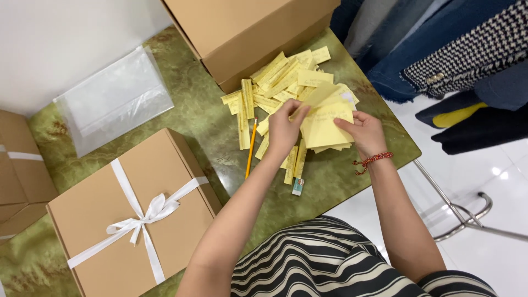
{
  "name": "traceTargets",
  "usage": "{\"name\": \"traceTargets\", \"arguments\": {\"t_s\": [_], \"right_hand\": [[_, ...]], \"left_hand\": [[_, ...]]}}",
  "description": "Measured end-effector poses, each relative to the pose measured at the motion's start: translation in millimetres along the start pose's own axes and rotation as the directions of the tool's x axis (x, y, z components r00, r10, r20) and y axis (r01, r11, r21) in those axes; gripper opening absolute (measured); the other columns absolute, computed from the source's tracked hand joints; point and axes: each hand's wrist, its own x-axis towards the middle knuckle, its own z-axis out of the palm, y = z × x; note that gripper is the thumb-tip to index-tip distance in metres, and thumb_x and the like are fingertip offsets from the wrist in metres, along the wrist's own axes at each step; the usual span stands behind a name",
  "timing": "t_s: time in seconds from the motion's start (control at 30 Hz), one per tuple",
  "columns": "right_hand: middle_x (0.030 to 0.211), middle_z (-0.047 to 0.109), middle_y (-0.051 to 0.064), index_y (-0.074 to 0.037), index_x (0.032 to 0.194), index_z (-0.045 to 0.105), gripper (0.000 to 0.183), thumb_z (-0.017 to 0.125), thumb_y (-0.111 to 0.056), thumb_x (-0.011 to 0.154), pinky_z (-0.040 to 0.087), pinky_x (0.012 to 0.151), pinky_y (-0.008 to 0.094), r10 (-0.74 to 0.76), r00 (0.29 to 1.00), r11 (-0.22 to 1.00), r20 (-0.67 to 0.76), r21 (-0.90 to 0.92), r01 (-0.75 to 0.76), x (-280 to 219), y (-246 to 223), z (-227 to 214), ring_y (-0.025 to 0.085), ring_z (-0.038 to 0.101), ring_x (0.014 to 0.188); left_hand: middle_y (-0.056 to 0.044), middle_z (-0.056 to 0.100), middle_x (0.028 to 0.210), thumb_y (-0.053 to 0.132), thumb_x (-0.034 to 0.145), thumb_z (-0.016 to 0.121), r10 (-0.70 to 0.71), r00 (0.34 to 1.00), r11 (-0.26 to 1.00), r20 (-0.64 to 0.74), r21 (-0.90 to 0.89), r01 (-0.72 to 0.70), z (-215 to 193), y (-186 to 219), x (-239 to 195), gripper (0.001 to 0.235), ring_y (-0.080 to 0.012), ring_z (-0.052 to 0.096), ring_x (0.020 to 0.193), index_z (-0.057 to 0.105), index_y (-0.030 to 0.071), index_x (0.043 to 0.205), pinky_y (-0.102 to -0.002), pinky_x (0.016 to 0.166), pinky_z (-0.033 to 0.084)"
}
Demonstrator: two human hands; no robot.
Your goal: The person wraps a white ribbon around a cardboard box, ties it into a bow, and then attaches a yellow sticky note to the top. They write on the note with a pencil.
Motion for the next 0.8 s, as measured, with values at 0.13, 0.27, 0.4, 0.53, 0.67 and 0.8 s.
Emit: {"name": "traceTargets", "arguments": {"t_s": [0.13, 0.27, 0.4, 0.53, 0.67, 0.8], "right_hand": [[0.107, 0.073, 0.025, 0.012, 0.134, 0.06, 0.057, 0.089, -0.012, 0.091, 0.068, 0.072, 0.04, -0.02, 1.0, 0.998, -0.005, -0.051, 0.02, -4.4, -1.2, -3.2, 0.034, 0.078, 0.087], [0.111, 0.074, 0.022, 0.003, 0.147, 0.056, 0.071, 0.093, -0.019, 0.09, 0.067, 0.076, 0.041, -0.054, 0.998, 0.966, -0.019, -0.253, 0.048, 11.7, 12.3, -14.6, 0.032, 0.076, 0.094], [0.133, 0.071, 0.022, -0.003, 0.153, 0.061, 0.078, 0.091, -0.038, 0.09, 0.062, 0.091, 0.047, -0.149, 0.989, 0.616, 0.013, -0.781, 0.103, 38.9, 42.4, -37.5, 0.033, 0.071, 0.115], [0.154, 0.053, 0.028, -0.001, 0.154, 0.06, 0.076, 0.08, -0.046, 0.096, 0.044, 0.117, 0.06, -0.298, 0.94, 0.469, 0.165, -0.833, 0.295, -7.7, 1.3, 11.6, 0.049, 0.051, 0.142], [0.158, 0.045, 0.033, 0.004, 0.156, 0.053, 0.072, 0.077, -0.033, 0.099, 0.039, 0.119, 0.066, -0.412, 0.868, 0.461, 0.276, -0.759, 0.46, -79.8, -58.6, 81.6, 0.057, 0.044, 0.144], [0.13, 0.073, 0.024, -0.009, 0.146, 0.064, 0.05, 0.073, -0.027, 0.101, 0.056, 0.104, 0.052, -0.244, 0.884, 0.848, 0.399, -0.354, 0.394, -145.2, -87.3, 144.2, 0.039, 0.068, 0.123]], "left_hand": [[-0.008, 0.08, 0.103, 0.02, 0.101, 0.077, -0.03, 0.991, 0.962, -0.132, -0.275, -0.007, -21.5, -15.1, 4.6, 0.009, -0.0132, 0.071, 0.099, 0.075, 0.014, 0.107, -0.029, 0.079, 0.064], [-0.011, 0.077, 0.109, 0.014, 0.101, 0.077, -0.088, 0.985, 0.882, -0.149, -0.472, 0.007, -55.1, 14.1, -20.9, 0.021, -0.0134, 0.073, 0.094, 0.073, 0.007, 0.12, -0.03, 0.077, 0.069], [-0.009, 0.075, 0.116, 0.011, 0.098, 0.079, 0.0, 0.967, 0.931, -0.255, -0.354, -0.093, -88.1, 0.9, -40.1, 0.025, -0.008, 0.065, 0.092, 0.074, 0.008, 0.122, -0.025, 0.078, 0.067], [-0.004, 0.081, 0.107, 0.019, 0.092, 0.084, 0.012, 0.926, 0.972, -0.377, -0.212, -0.099, -115.1, 22.0, -75.0, 0.022, -0.0087, 0.067, 0.081, 0.08, 0.015, 0.114, -0.023, 0.067, 0.061], [-0.005, 0.073, 0.112, 0.017, 0.092, 0.085, -0.217, 0.902, 0.789, -0.373, -0.611, -0.062, -124.9, 35.0, -106.8, 0.037, -0.0123, 0.07, 0.093, 0.07, 0.007, 0.124, -0.027, 0.08, 0.064], [0.0, 0.073, 0.112, 0.016, 0.09, 0.087, -0.299, 0.895, 0.654, -0.331, -0.754, -0.061, -132.1, 47.8, -123.8, 0.047, -0.0092, 0.072, 0.095, 0.065, 0.004, 0.129, -0.023, 0.082, 0.062]]}}
